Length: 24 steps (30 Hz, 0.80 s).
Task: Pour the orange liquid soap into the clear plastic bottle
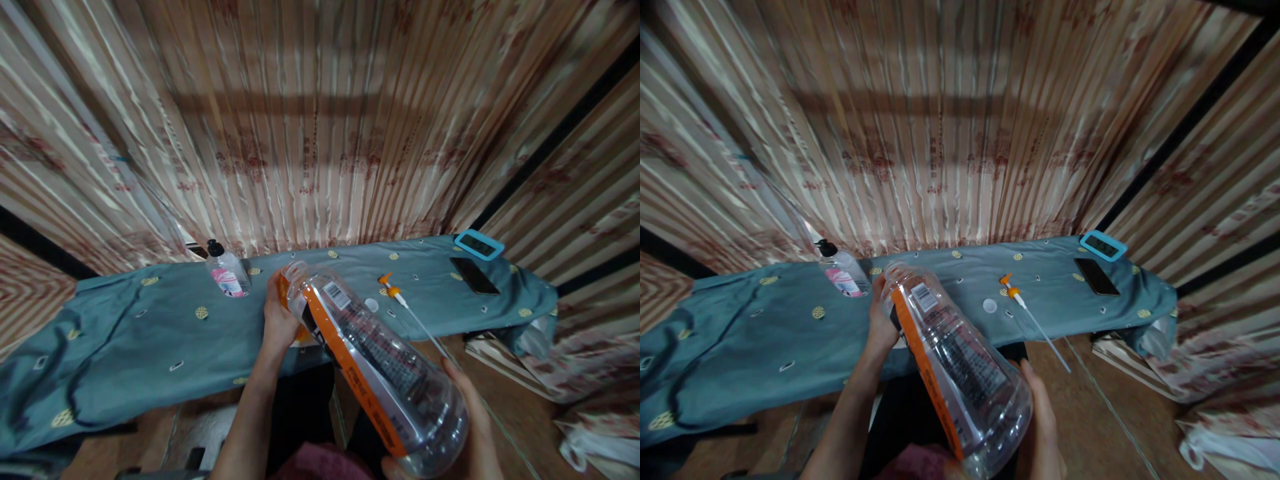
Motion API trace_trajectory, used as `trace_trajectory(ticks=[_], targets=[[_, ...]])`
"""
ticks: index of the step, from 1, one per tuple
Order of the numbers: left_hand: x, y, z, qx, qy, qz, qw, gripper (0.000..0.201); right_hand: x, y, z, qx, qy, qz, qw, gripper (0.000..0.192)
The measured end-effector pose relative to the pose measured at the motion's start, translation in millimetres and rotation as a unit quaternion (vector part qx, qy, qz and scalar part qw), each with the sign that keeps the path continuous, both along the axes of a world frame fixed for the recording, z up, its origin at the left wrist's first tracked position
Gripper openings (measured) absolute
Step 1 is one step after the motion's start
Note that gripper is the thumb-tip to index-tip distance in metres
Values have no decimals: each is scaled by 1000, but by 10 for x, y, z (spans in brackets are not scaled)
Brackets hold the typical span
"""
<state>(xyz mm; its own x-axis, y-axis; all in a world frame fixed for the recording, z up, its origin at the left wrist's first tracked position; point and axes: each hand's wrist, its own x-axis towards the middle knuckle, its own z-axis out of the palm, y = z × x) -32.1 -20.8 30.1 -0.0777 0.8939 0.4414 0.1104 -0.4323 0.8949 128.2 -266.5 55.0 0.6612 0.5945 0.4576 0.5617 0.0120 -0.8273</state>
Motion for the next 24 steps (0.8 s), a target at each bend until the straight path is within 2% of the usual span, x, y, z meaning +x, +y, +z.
trace_trajectory(ticks=[15, 24], targets=[[-5, 11, -7, -1, 3, 2, 1000, 58, 5, 5, -13, 1, -30, -14, 999, 111], [-2, -18, 13, -14, -6, -2, 1000, 63, -26, -3, 2, -13, -4, -21, 1000, 111]])
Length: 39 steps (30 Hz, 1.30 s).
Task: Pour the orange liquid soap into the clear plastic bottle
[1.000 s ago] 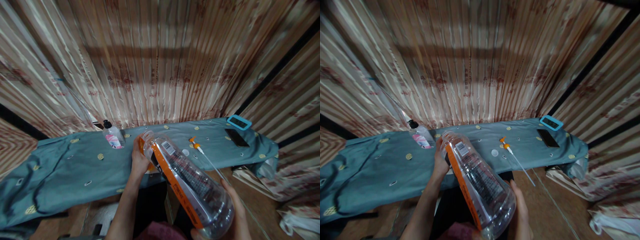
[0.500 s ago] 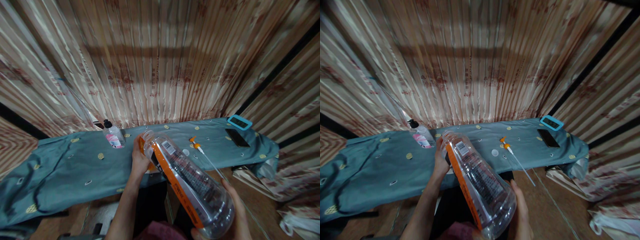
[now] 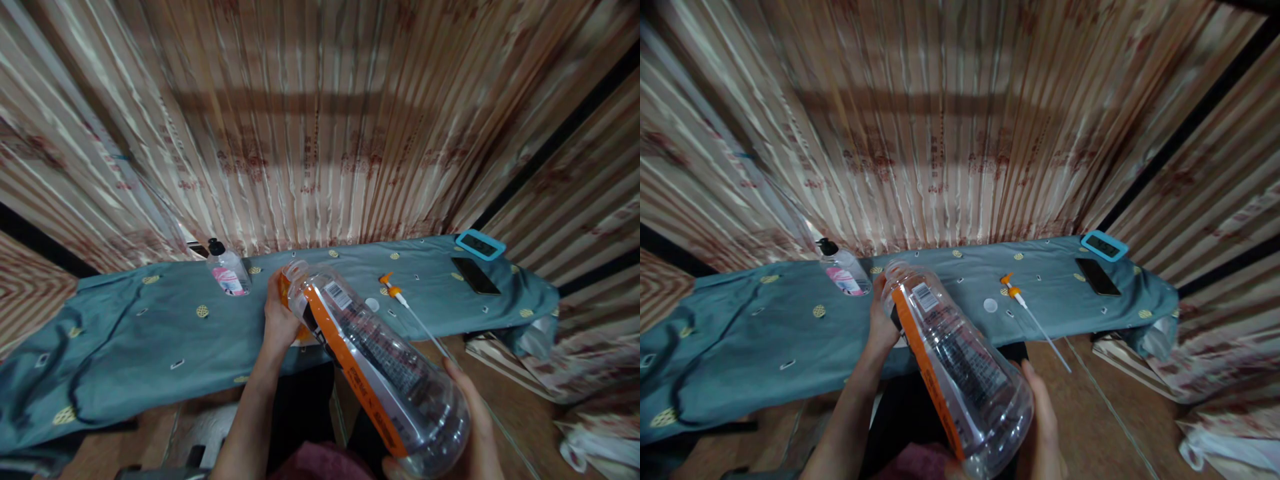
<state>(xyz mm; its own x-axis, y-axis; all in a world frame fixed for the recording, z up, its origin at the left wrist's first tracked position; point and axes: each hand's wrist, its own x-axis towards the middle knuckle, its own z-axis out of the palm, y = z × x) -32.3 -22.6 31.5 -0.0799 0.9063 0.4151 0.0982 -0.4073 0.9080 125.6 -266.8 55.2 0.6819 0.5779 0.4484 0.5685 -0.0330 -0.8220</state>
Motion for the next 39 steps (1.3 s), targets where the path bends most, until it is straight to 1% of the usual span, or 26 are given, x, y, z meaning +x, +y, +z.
trace_trajectory(ticks=[4, 6, 10, 13, 23, 29, 34, 39], targets=[[5, -14, 24, -9, 0, 2, 1000, 63, 17, -8, -11, 2, -6, 7, 1000, 111], [6, -16, 33, -7, -2, 1, 1000, 63, 36, -13, -28, 3, -11, 8, 1000, 110], [6, -13, 39, 1, -4, 3, 1000, 62, 67, -20, -53, 9, -29, 12, 999, 113], [2, -8, 33, -1, -5, -3, 1000, 62, 69, -20, -57, 16, -34, 18, 999, 111], [10, -8, 30, 5, -6, -5, 1000, 64, 48, -6, -73, 26, -25, 12, 999, 110], [-5, 5, 16, 6, 1, 0, 1000, 61, 34, -5, -62, 16, 16, 9, 1000, 116], [-5, -7, 32, 14, 8, -6, 1000, 62, 18, -4, -44, 11, 20, -1, 1000, 114], [0, -17, 24, 6, -7, -14, 1000, 63, 18, -5, -34, 22, 9, 13, 1000, 114]])
